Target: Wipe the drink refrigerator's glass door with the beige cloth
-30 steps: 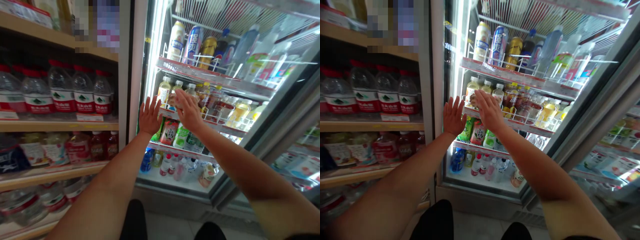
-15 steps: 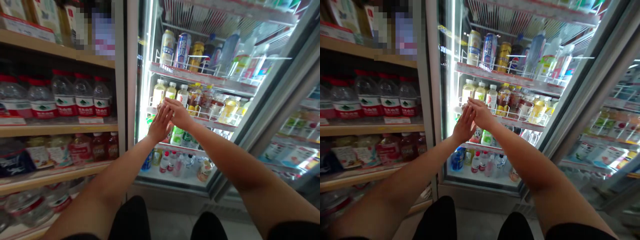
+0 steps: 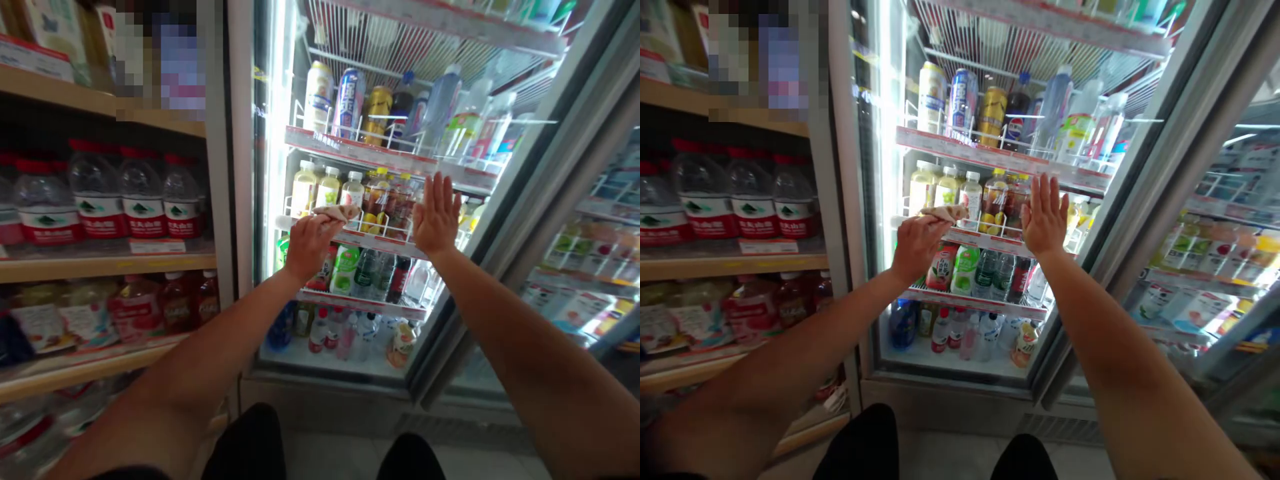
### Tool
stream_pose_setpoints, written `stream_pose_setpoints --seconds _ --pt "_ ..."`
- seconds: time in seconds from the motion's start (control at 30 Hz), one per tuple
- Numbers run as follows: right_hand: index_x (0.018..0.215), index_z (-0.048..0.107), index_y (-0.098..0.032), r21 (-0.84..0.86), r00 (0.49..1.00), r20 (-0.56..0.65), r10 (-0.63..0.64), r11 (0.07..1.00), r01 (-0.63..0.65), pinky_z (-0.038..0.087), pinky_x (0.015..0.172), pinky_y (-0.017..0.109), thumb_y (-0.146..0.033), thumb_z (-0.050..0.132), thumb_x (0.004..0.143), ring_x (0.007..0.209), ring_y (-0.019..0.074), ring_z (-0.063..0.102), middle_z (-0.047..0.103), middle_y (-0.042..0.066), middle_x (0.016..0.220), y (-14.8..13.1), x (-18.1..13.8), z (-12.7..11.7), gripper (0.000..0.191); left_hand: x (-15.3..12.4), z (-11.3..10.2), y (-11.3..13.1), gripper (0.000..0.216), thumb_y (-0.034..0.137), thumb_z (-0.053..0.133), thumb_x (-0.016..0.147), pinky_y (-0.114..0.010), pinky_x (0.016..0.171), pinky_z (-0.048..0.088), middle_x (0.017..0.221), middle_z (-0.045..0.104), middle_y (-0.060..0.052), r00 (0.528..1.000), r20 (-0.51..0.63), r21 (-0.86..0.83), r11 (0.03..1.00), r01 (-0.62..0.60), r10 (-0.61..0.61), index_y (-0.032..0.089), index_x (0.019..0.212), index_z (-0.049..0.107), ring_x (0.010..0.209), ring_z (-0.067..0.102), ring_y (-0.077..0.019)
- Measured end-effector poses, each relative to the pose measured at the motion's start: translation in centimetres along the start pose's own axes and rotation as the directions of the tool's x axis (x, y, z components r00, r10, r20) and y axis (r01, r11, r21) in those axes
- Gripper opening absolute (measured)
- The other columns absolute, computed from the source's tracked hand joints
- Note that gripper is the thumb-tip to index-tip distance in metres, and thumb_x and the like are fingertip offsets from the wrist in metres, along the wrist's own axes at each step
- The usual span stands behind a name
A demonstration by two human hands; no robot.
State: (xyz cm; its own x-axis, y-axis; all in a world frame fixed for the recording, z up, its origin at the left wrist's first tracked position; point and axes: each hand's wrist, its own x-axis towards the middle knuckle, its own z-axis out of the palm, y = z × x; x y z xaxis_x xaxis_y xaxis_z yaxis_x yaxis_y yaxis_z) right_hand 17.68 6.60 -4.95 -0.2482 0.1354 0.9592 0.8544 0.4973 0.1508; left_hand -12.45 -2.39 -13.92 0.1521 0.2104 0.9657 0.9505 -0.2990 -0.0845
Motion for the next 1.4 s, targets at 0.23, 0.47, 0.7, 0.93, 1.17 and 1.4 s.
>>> stream_pose_setpoints --seconds 0.23,0.47,0.7,0.93,1.17,1.4 --pt "0.163 0.031 -0.021 -0.006 0.997 -0.068 -0.023 1.000 0.023 0.024 0.126 0.062 -0.033 0.038 0.104 0.157 0.0318 0.028 0.042 0.014 0.165 -0.6 -0.5 0.4 0.060 8.5 1.4 1.7 0.047 0.019 0.042 0.103 -0.054 0.128 0.029 0.162 0.043 0.001 0.997 -0.078 -0.039 0.999 -0.016 0.013 0.033 0.143 0.059 0.156 0.028 -0.0279" --pt "0.164 0.027 -0.025 0.017 0.997 -0.078 -0.019 1.000 0.021 0.025 0.125 0.063 -0.032 0.035 0.105 0.157 0.0308 0.028 0.041 0.011 0.165 -0.5 -0.8 0.5 0.060 10.0 4.2 6.6 0.055 0.014 0.032 0.103 -0.047 0.129 0.028 0.164 0.041 0.003 0.981 0.026 -0.066 0.980 -0.188 0.191 0.032 0.151 0.052 0.157 0.025 -0.0208" --pt "0.163 0.031 -0.023 0.052 0.998 -0.057 0.007 0.999 -0.005 0.021 0.127 0.063 -0.029 0.036 0.104 0.158 0.0315 0.027 0.041 0.011 0.165 -0.8 -0.7 0.1 0.060 15.3 4.0 7.5 0.057 0.015 0.032 0.102 -0.049 0.130 0.025 0.165 0.040 0.002 0.979 0.017 -0.082 0.976 -0.203 0.205 0.028 0.155 0.049 0.156 0.028 -0.0252" --pt "0.164 0.028 -0.024 0.033 0.999 -0.048 0.003 0.999 -0.001 0.022 0.127 0.061 -0.029 0.033 0.104 0.159 0.0299 0.024 0.039 0.009 0.167 -0.7 -0.8 0.3 0.060 15.9 3.6 7.9 0.060 0.014 0.036 0.099 -0.048 0.132 0.021 0.164 0.042 0.000 0.969 0.049 -0.067 0.969 -0.237 0.241 0.021 0.158 0.044 0.157 0.026 -0.0260" --pt "0.164 0.027 -0.024 0.003 1.000 -0.012 0.022 1.000 -0.022 0.022 0.126 0.062 -0.030 0.032 0.102 0.158 0.0313 0.026 0.039 0.009 0.166 -0.9 -0.6 -0.1 0.063 18.8 2.4 4.2 0.060 0.014 0.033 0.100 -0.052 0.131 0.022 0.161 0.045 0.002 0.983 -0.076 -0.095 0.981 -0.171 0.164 0.027 0.157 0.046 0.155 0.029 -0.0275" --pt "0.163 0.032 -0.018 -0.028 0.999 0.023 0.044 0.999 -0.043 0.021 0.128 0.057 -0.030 0.032 0.100 0.159 0.0299 0.023 0.038 0.011 0.167 -1.1 -0.6 -0.3 0.064 13.9 2.3 3.1 0.054 0.014 0.032 0.103 -0.050 0.128 0.030 0.158 0.050 -0.006 0.937 -0.005 -0.055 0.936 -0.349 0.349 0.021 0.153 0.050 0.153 0.035 -0.0275"
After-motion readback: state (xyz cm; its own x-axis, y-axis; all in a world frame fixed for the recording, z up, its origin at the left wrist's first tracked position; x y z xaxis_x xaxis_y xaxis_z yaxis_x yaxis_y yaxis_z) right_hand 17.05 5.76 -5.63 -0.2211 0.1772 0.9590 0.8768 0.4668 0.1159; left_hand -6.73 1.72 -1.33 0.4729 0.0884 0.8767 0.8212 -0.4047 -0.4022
